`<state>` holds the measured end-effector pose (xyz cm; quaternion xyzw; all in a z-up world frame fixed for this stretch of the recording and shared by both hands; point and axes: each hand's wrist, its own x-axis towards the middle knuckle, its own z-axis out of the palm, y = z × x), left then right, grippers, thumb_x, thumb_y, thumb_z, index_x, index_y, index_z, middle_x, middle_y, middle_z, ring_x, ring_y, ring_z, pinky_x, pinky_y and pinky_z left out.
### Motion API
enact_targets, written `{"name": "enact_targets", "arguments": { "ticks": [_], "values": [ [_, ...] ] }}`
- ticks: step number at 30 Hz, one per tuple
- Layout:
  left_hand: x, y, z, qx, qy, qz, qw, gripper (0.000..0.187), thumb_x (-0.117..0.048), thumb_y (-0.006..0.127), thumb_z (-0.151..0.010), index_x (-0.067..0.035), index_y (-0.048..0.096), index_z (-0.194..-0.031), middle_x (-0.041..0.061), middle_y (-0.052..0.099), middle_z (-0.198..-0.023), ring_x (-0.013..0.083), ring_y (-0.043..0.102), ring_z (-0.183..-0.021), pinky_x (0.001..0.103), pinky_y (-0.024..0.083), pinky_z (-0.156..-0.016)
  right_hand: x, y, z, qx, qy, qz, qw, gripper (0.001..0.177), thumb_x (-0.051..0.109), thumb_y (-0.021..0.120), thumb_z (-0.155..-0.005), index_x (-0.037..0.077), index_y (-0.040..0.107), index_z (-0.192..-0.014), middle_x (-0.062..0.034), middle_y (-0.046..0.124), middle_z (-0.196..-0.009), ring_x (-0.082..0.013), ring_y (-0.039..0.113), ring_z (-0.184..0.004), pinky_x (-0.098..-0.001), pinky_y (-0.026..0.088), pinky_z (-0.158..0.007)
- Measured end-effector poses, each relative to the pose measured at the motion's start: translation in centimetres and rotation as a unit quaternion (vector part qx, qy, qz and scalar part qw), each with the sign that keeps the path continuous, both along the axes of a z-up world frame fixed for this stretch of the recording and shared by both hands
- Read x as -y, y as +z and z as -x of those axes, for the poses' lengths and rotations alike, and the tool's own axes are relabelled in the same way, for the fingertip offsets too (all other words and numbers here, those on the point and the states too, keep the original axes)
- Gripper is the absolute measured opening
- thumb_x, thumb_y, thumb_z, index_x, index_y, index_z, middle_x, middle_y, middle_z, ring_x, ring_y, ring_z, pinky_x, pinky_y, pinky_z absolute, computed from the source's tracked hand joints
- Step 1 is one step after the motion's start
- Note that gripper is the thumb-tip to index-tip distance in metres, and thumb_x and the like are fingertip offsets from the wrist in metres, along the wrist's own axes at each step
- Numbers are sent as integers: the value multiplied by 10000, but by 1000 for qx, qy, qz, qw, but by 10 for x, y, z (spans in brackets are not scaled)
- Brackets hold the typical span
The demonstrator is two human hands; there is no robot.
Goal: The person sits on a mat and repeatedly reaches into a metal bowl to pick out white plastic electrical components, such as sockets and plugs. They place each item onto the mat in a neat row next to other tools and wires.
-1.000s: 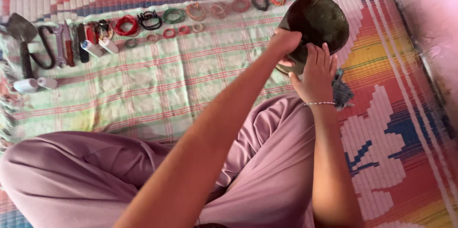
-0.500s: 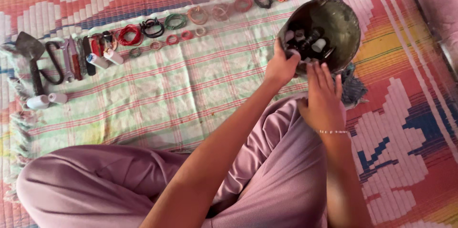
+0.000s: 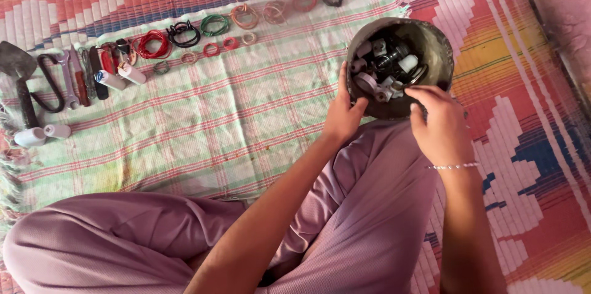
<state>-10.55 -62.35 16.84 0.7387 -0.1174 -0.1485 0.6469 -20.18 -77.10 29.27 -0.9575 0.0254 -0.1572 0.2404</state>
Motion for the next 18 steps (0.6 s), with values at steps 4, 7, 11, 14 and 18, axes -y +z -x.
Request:
{"name": "enact_targets", "arguments": {
  "ticks": [4, 7, 11, 14, 18],
  "values": [
    [-3, -2, 5, -8, -4, -8, 1000, 1010, -167, 588, -851, -223, -11, -1663, 314, 712, -1097, 474, 706, -1003, 498, 535, -900, 1, -18, -36, -9, 39, -15, 999, 272, -2, 650, -923, -7, 706, -1189, -220, 706, -1115, -414, 677, -1026, -454, 537, -898],
    [-4, -4, 7, -20, -10, -3, 1000, 1013, -167, 573, -847, -221, -22, -1664, 317, 709, -1105, 470, 711, -1008, 492, 536, -916, 7, -42, -71, 3, 84, -5, 996, 257, 24, 668, -907, -27, 708, -1155, -239, 711, -1115, -426, 676, -1019, -469, 537, -889],
    [-6, -5, 8, 23, -3, 18, 1000, 1020, -151, 578, -846, -208, -30, -1663, 325, 665, -1217, 482, 684, -1060, 497, 526, -936, 14, -81, -122, -87, 56, 54, 993, 209, 73, 705, -877, -48, 701, -1048, -284, 704, -1045, -462, 657, -1022, -506, 534, -881],
    [-8, -4, 8, -30, -15, -4, 999, 1019, -158, 564, -837, -212, -28, -1665, 325, 684, -1156, 474, 706, -973, 484, 534, -908, 14, -109, -141, -99, 56, 129, 985, 222, 68, 701, -782, -17, 724, -986, -290, 707, -1010, -478, 660, -980, -535, 527, -850],
    [-8, -6, 9, 68, 6, 59, 996, 976, -130, 576, -888, -173, -11, -1666, 313, 628, -1338, 438, 683, -1097, 465, 528, -940, 7, -143, -149, -78, -32, 247, 965, 161, 111, 659, -848, 35, 753, -954, -227, 738, -1011, -408, 699, -993, -510, 543, -887]
  ]
}}
